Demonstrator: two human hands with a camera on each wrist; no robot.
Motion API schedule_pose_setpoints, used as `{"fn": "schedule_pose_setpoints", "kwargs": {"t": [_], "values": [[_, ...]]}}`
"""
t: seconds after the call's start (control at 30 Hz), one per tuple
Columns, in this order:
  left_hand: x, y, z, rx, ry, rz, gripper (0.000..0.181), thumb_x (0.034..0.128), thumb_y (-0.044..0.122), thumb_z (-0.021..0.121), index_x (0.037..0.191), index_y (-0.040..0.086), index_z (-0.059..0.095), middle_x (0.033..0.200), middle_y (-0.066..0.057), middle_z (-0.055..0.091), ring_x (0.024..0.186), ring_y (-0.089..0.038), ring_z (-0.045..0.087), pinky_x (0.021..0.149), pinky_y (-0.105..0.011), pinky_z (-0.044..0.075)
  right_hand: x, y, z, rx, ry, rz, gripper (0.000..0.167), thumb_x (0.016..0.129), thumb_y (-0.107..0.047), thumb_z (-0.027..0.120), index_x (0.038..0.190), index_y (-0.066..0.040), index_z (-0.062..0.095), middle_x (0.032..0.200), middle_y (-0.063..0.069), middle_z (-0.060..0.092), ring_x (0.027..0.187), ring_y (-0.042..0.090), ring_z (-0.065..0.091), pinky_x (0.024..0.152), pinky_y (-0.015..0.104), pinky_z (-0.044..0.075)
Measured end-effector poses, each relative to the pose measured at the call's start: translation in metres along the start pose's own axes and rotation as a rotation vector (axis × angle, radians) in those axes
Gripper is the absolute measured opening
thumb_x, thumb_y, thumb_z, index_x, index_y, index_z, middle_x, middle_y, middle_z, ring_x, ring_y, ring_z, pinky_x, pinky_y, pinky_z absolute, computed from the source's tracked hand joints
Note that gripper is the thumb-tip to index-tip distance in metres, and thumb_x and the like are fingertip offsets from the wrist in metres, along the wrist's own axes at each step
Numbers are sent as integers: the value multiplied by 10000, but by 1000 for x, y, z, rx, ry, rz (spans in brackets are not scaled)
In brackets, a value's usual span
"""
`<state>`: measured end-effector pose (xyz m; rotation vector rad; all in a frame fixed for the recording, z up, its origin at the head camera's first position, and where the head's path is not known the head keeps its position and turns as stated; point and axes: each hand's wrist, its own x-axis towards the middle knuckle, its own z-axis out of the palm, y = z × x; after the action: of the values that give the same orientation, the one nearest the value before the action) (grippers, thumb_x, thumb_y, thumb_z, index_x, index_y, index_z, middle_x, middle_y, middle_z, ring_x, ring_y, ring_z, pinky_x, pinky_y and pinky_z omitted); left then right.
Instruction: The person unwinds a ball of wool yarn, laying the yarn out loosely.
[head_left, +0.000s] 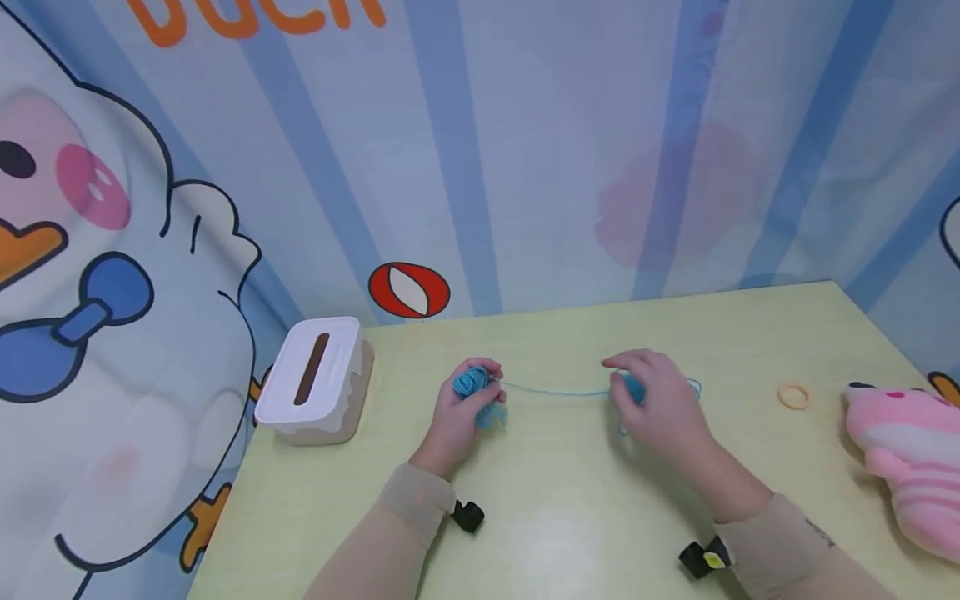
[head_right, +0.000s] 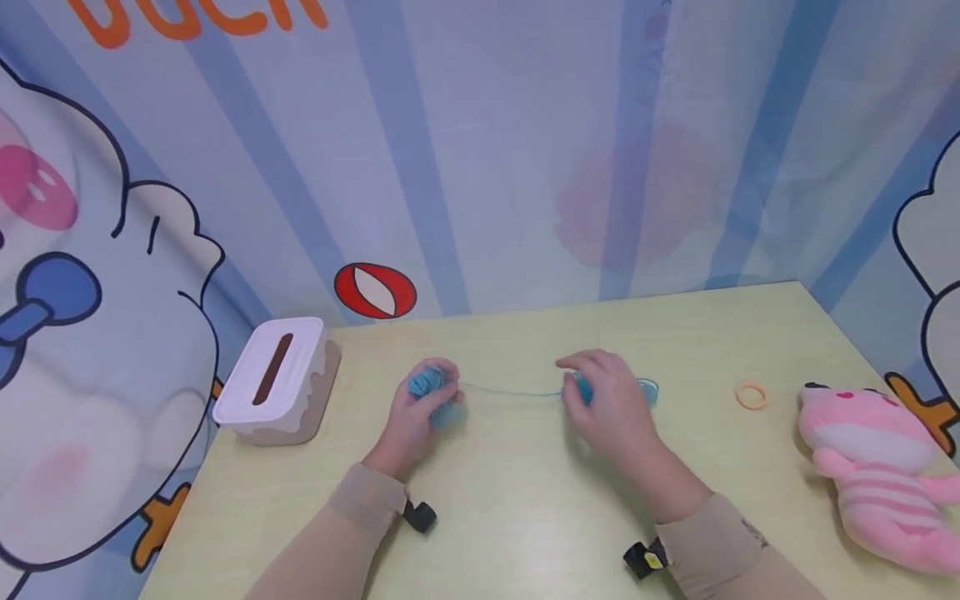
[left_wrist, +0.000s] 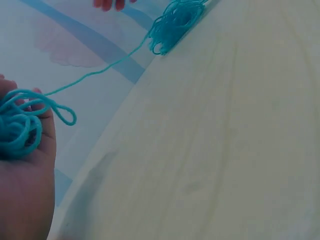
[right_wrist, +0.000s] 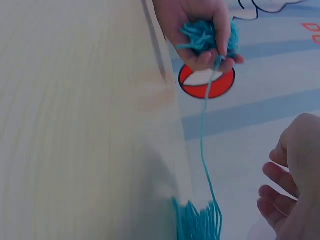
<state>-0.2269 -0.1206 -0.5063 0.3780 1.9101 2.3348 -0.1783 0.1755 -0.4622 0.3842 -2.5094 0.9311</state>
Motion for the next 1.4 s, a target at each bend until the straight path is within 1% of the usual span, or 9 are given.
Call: {"fn": "schedule_pose_setpoints", "kwargs": {"t": [0.2, 0.33, 0.47, 0.57, 0.7, 0.87, 1.1, 1.23, 1.4], "values": [[-1, 2, -2, -69, -49, -2, 292, 1091, 21, 579, 1349, -104, 522, 1279, -237, 567, 938, -159, 660, 910, -248, 624, 14, -47, 44, 59, -329, -44, 499, 1119, -267, 647, 1564, -49, 589, 1512, 147, 693, 1440, 395, 638, 1175, 597, 535], [-1, 3, -1, -65, -67, -3, 225, 1112, 68, 578, 1320, -17, 575, 1178, -139, 620, 906, -149, 649, 882, -244, 620, 23, -60, 67, 78, -398, 15, 434, 1113, -275, 665, 1485, -50, 669, 1332, 104, 794, 1237, 317, 761, 1058, 525, 616], [-1, 3, 2, -44, -62, 1, 239, 1141, 171, 589, 1330, 26, 594, 1187, -70, 688, 883, -147, 634, 838, -237, 610, 23, -64, 70, 70, -328, 55, 214, 1086, -221, 707, 1212, -88, 819, 1117, 57, 835, 977, 213, 776, 888, 446, 651], [0, 2, 2, 12, -40, -17, 336, 1154, 293, 588, 1363, 29, 582, 1264, -46, 744, 861, -145, 650, 803, -237, 610, 21, -62, 62, 104, -249, 79, 170, 1086, -193, 705, 1163, -91, 817, 1052, 42, 828, 929, 197, 754, 849, 437, 648], [2, 0, -1, 83, -2, -63, 496, 1150, 417, 577, 1412, -4, 553, 1024, -6, 775, 761, -143, 676, 742, -248, 619, 21, -54, 48, 172, -144, 90, 168, 1104, -177, 676, 1177, -73, 785, 1010, 66, 818, 920, 221, 756, 806, 438, 640], [2, 0, -3, 87, 23, -99, 587, 1132, 462, 600, 1409, -55, 572, 768, 46, 568, 588, -128, 507, 564, -225, 488, 20, -39, 30, 195, -27, 87, 171, 1117, -182, 650, 1178, -66, 760, 979, 60, 814, 878, 216, 757, 691, 300, 589], [-1, 4, -1, 149, 56, -127, 404, 1091, 391, 698, 1223, 9, 715, 732, 49, 514, 634, -134, 473, 599, -218, 435, 18, -13, 6, 190, 108, 93, 147, 1092, -131, 678, 1152, -26, 760, 934, 89, 813, 815, 139, 711, 706, 97, 524], [-1, 2, 0, 187, 57, -109, 265, 1073, 353, 737, 1060, 90, 707, 719, 39, 562, 644, -148, 521, 622, -235, 477, 14, 1, -8, 133, 134, 111, 142, 1085, -126, 684, 1142, -22, 762, 929, 89, 816, 810, 66, 680, 705, 76, 477], [0, -2, -2, 178, 88, -66, 321, 1074, 388, 733, 952, 102, 653, 675, 31, 551, 594, -158, 516, 598, -239, 481, 9, 14, -23, 85, 167, 133, 156, 1090, -147, 677, 1150, -21, 748, 936, 105, 816, 810, -91, 586, 652, 88, 461]]}}
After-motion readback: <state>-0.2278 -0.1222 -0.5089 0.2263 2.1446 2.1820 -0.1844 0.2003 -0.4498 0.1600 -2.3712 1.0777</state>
